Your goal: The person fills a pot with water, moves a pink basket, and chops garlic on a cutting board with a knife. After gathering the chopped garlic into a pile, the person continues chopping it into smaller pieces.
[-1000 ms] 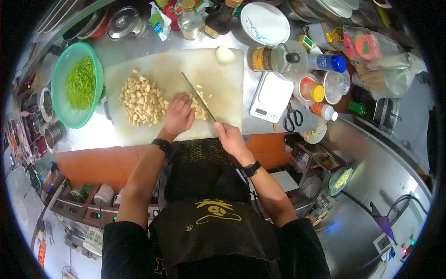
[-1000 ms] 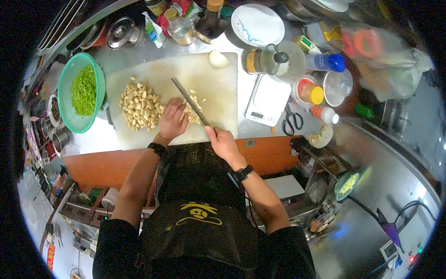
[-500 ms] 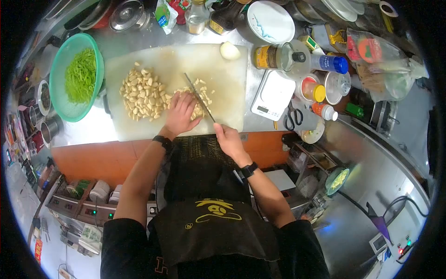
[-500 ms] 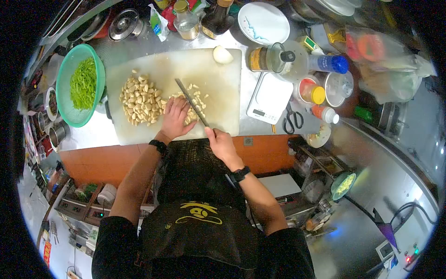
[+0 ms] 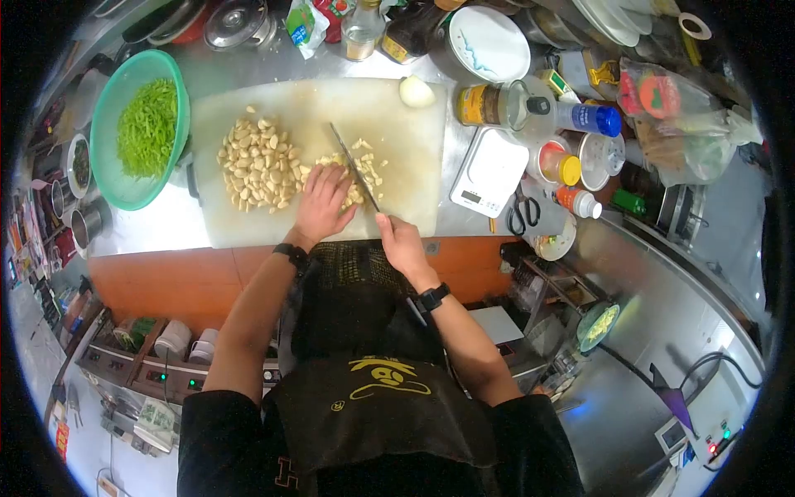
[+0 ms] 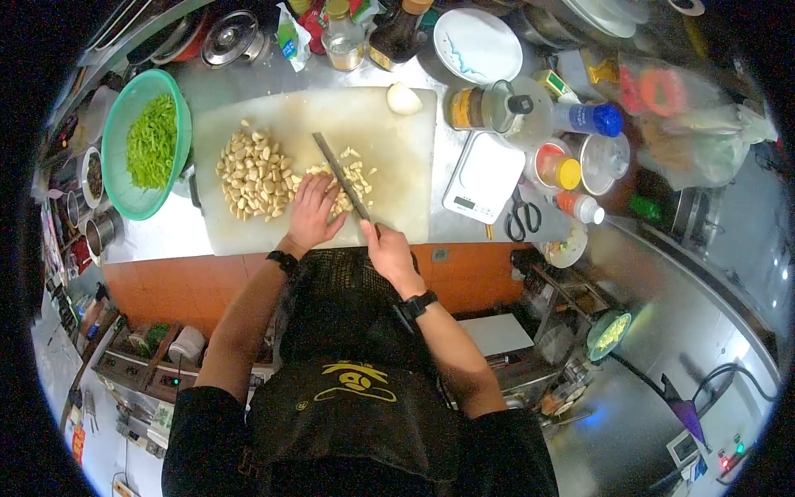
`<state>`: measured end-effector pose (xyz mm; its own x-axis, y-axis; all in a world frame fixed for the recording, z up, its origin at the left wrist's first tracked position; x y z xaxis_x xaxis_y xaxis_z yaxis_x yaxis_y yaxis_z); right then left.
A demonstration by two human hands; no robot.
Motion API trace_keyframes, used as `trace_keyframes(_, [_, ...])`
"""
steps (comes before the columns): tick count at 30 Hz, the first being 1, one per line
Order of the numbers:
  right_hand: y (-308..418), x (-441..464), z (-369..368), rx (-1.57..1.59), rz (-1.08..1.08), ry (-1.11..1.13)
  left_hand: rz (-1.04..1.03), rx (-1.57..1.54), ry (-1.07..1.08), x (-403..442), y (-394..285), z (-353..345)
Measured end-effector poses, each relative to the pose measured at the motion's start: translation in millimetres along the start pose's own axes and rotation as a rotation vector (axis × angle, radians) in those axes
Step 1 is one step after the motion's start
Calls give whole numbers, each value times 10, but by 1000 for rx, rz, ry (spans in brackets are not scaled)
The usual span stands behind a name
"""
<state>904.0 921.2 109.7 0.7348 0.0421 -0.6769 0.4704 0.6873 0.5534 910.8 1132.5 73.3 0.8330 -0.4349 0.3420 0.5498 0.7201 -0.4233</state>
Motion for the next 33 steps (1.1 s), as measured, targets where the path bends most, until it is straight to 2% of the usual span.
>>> trace_keyframes(1, [-7, 2, -18, 10, 31, -21, 2, -7, -5, -38, -29, -18])
trace_keyframes(5, [-39, 20, 75, 139, -102, 60, 20, 1, -49, -14, -9, -27])
trace_keyframes(15, [-12, 6, 114, 35, -4, 21, 18, 10, 35, -76, -158, 91])
trace_keyframes(18, [164, -234, 220, 40, -132, 133, 28, 16, -74, -161, -60, -3])
trace_keyframes(22, [17, -62, -25, -78, 13, 0, 26, 24, -53, -158, -43, -17])
trace_keyframes(28, [43, -17, 66, 86, -31, 77, 50, 7, -77, -140, -88, 78])
trace_keyframes(33, [-69, 57, 105, -7, -63, 77, 108, -3, -54, -324, -111, 173])
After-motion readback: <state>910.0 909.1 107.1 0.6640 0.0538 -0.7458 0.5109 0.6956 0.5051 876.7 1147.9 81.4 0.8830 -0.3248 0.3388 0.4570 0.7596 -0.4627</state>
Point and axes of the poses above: each hand's wrist, its own x-axis towards the middle knuckle, its own z-axis out of the back of the hand, y = z × x, the point moved 3 cm from there along x, towards the middle knuckle, and after that the axes turned 13 degrees about -z, right-handed, at the moved point
